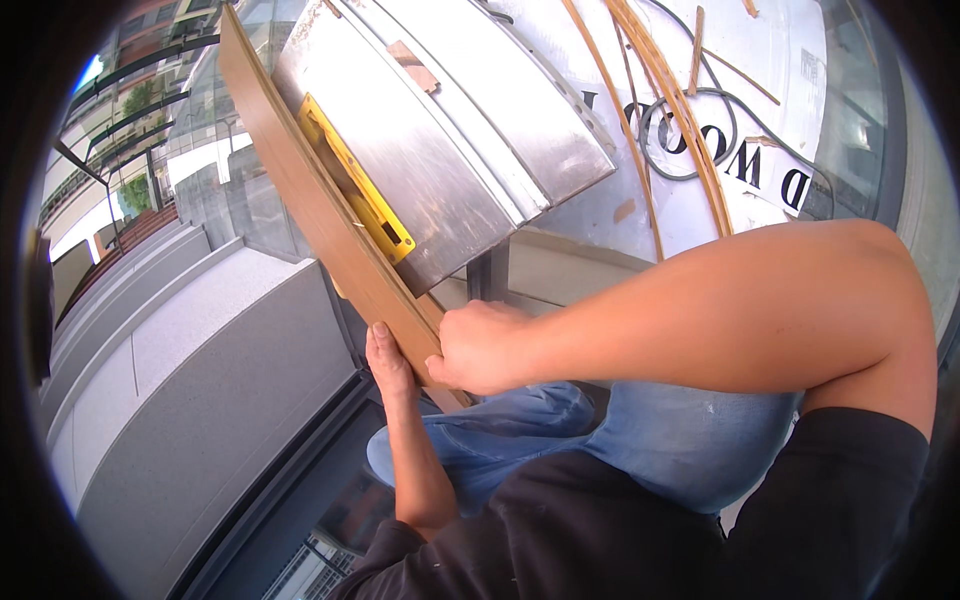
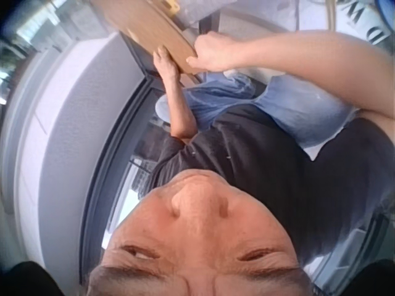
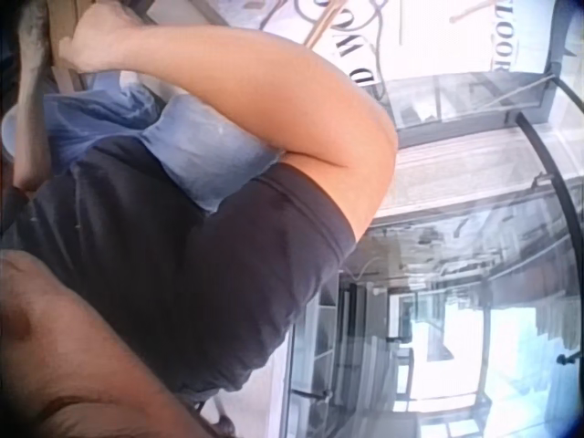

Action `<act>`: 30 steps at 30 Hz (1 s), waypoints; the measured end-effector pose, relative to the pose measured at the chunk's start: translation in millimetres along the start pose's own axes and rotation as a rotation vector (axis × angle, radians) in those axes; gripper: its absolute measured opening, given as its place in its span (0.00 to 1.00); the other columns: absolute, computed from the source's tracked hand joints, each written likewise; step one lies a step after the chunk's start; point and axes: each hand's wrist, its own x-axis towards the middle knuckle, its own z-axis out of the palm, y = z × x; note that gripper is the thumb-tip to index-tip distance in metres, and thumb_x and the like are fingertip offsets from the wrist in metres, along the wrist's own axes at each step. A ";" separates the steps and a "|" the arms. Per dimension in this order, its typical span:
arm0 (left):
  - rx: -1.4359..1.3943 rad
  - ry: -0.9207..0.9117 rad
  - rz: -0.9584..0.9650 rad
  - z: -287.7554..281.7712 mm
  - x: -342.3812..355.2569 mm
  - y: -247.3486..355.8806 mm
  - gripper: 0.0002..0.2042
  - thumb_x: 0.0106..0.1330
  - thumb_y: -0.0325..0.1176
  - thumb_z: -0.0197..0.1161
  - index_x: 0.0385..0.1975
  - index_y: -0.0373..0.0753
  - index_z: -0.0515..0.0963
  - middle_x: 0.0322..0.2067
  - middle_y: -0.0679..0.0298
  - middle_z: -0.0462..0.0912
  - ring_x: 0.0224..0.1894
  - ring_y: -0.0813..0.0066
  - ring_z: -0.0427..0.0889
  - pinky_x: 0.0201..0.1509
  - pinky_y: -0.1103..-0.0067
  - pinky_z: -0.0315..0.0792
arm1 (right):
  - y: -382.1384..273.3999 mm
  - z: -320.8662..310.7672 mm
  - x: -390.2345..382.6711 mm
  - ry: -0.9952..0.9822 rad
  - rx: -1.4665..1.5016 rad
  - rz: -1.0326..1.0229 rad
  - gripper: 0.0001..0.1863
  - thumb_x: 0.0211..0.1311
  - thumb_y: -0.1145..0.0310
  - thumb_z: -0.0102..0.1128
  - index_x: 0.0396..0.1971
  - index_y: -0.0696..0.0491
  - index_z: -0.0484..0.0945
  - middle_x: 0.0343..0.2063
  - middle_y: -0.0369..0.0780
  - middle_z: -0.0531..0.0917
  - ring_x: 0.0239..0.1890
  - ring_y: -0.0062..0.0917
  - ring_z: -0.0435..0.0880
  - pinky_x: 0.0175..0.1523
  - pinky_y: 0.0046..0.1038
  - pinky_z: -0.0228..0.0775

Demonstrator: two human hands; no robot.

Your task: The recorder is measuring, cutting, and installing wood floorboards in a residential room.

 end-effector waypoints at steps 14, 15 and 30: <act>-0.136 -0.027 0.050 -0.6 207.9 90.5 0.36 0.75 0.63 0.51 0.60 0.31 0.71 0.50 0.54 0.82 0.48 0.67 0.84 0.50 0.72 0.80 | 1.5 2.1 3.2 0.015 0.017 0.005 0.26 0.64 0.52 0.57 0.28 0.66 0.83 0.26 0.57 0.84 0.34 0.52 0.86 0.45 0.47 0.79; -0.101 -0.041 0.050 1.5 208.5 94.0 0.37 0.73 0.65 0.54 0.57 0.29 0.71 0.48 0.53 0.81 0.47 0.67 0.84 0.49 0.72 0.81 | 3.0 2.8 2.9 0.007 0.016 0.023 0.24 0.63 0.53 0.58 0.31 0.65 0.84 0.30 0.57 0.85 0.37 0.52 0.87 0.46 0.47 0.79; -0.116 -0.038 0.086 -1.2 199.9 86.6 0.37 0.71 0.64 0.57 0.57 0.28 0.70 0.46 0.53 0.82 0.45 0.68 0.85 0.46 0.73 0.81 | 10.0 15.1 -0.6 0.032 0.044 0.017 0.27 0.64 0.50 0.58 0.29 0.66 0.83 0.28 0.57 0.85 0.37 0.52 0.86 0.46 0.48 0.78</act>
